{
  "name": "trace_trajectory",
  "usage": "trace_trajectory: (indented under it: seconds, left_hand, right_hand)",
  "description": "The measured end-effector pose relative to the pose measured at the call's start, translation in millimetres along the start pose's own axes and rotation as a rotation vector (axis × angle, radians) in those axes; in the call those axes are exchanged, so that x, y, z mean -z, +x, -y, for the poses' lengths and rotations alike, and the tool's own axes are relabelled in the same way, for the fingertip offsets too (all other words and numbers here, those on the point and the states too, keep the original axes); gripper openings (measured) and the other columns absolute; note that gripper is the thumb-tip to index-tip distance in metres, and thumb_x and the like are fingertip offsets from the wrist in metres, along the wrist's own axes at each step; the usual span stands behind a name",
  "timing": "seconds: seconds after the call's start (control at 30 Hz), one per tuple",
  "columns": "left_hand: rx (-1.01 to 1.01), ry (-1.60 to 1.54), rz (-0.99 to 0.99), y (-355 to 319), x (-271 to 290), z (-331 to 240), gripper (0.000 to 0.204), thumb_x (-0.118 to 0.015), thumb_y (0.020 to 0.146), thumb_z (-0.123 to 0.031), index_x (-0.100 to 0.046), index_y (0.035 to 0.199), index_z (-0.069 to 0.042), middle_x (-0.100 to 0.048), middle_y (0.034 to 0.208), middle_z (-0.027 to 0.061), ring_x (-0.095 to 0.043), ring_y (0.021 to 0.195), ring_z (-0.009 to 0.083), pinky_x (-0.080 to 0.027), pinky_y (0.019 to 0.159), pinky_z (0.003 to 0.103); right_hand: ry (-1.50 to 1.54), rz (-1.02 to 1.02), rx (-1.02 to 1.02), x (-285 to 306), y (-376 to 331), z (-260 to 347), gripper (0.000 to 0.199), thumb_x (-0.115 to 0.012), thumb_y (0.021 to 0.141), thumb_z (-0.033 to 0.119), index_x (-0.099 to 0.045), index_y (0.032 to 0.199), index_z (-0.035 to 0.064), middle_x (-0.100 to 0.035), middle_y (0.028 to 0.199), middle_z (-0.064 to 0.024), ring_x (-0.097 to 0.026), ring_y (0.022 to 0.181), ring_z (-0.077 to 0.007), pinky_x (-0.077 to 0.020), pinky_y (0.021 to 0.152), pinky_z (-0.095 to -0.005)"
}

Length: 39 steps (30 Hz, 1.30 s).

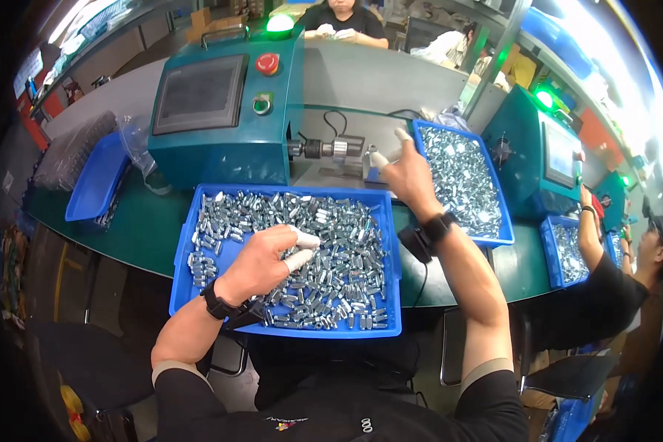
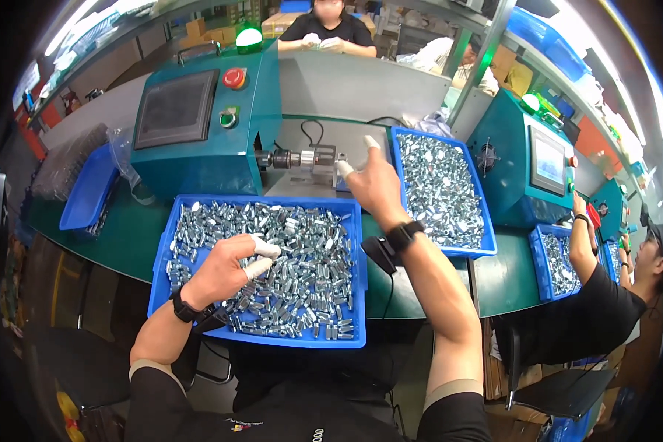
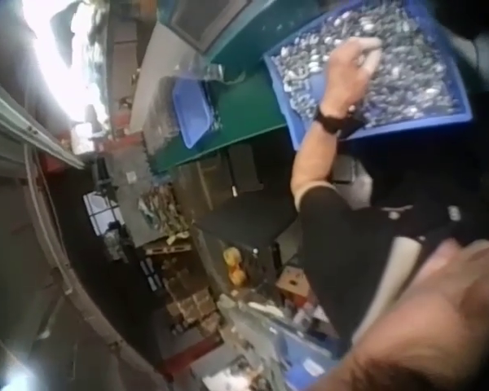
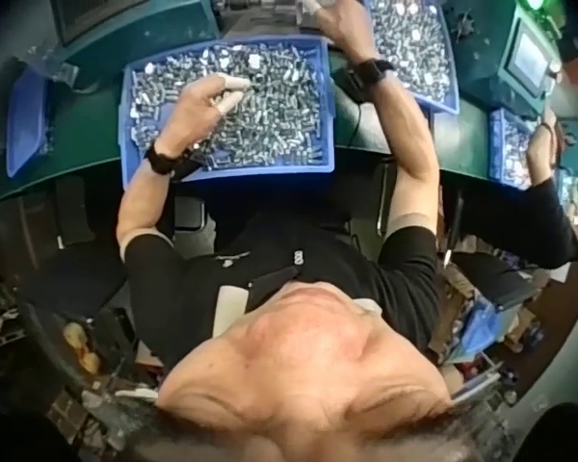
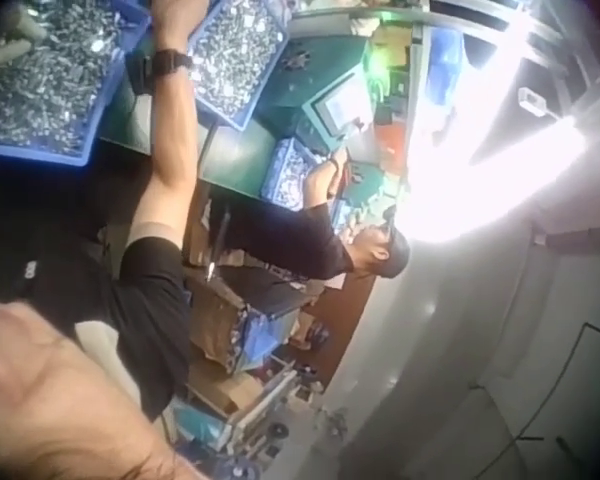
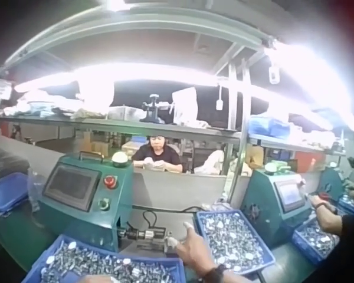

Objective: The person picks up a metal part from a blue tray, inserts it into a machine, and then removes it and places it into a different blue tray.

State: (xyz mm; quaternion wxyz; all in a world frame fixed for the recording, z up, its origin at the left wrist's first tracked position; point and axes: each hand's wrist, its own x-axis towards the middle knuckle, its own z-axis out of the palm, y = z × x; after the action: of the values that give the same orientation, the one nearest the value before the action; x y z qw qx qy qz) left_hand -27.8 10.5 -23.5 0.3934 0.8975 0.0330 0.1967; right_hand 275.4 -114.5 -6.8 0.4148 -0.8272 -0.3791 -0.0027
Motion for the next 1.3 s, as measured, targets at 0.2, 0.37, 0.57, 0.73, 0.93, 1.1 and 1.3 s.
trace_trajectory:
  seconds: [0.2, 0.37, 0.57, 0.73, 0.93, 1.1, 1.3]
  left_hand:
    - [0.021, -0.084, -0.011, -6, -6, 6, 0.020, -0.078, 0.097, -0.009, -0.080, 0.117, -0.005, -0.081, 0.108, 0.0124, -0.077, 0.102, 0.0287, -0.059, 0.091, 0.038]
    - [-0.017, -0.033, -0.016, -5, -7, 5, 0.019, -0.078, 0.099, -0.012, -0.081, 0.116, -0.006, -0.081, 0.109, 0.0126, -0.077, 0.103, 0.0281, -0.060, 0.091, 0.038]
    - [-0.021, -0.069, -0.023, -14, -8, 9, 0.019, -0.079, 0.098, -0.013, -0.080, 0.116, -0.005, -0.079, 0.105, 0.0132, -0.076, 0.098, 0.0310, -0.059, 0.086, 0.040]
    - [-0.068, -0.049, -0.059, -6, -10, 14, 0.020, -0.079, 0.098, -0.013, -0.080, 0.116, -0.005, -0.078, 0.102, 0.0136, -0.075, 0.095, 0.0320, -0.058, 0.084, 0.041]
    - [-0.013, -0.072, 0.010, -2, -8, 9, 0.019, -0.078, 0.099, -0.012, -0.080, 0.116, -0.005, -0.078, 0.103, 0.0133, -0.075, 0.096, 0.0302, -0.059, 0.085, 0.039]
    - [0.056, -0.039, 0.054, -6, -3, 5, 0.018, -0.078, 0.100, -0.012, -0.080, 0.116, -0.004, -0.080, 0.108, 0.0123, -0.077, 0.100, 0.0267, -0.059, 0.089, 0.037]
    - [0.118, -0.087, 0.068, -1, -12, 17, 0.022, -0.079, 0.098, -0.014, -0.080, 0.119, -0.007, -0.077, 0.101, 0.0122, -0.073, 0.094, 0.0309, -0.057, 0.084, 0.040]
  right_hand:
    - [-0.446, 0.017, 0.080, -21, 32, 10, 0.075, -0.079, 0.090, 0.044, -0.059, 0.145, -0.0033, -0.077, 0.098, -0.0288, -0.076, 0.099, -0.0445, -0.0607, 0.085, -0.0503]
    - [-0.561, 0.005, 0.120, -27, 41, 6, 0.064, -0.077, 0.087, 0.034, -0.064, 0.137, -0.0029, -0.078, 0.096, -0.0261, -0.076, 0.094, -0.0442, -0.0603, 0.082, -0.0527]
    - [-0.518, -0.056, 0.219, -20, 28, 18, 0.053, -0.076, 0.087, 0.029, -0.064, 0.129, -0.0006, -0.078, 0.095, -0.0251, -0.076, 0.093, -0.0435, -0.0605, 0.083, -0.0531]
    - [-0.581, -0.119, 0.120, 36, 30, -30, 0.058, -0.077, 0.089, 0.033, -0.064, 0.137, 0.0021, -0.078, 0.104, -0.0258, -0.075, 0.101, -0.0426, -0.0591, 0.091, -0.0526]
    - [-0.708, -0.355, 0.079, 105, 11, -127, 0.061, -0.078, 0.093, 0.041, -0.066, 0.141, 0.0050, -0.078, 0.101, -0.0214, -0.075, 0.100, -0.0418, -0.0587, 0.091, -0.0516]
    - [-0.311, -0.230, 0.168, 88, -23, -103, 0.057, -0.084, 0.094, 0.035, -0.067, 0.140, 0.0059, -0.078, 0.101, -0.0162, -0.076, 0.092, -0.0351, -0.0601, 0.084, -0.0455]
    - [0.253, 0.083, 0.437, 12, -95, -36, 0.042, -0.082, 0.095, 0.010, -0.071, 0.135, 0.0006, -0.076, 0.094, -0.0118, -0.070, 0.073, -0.0186, -0.0573, 0.068, -0.0321]
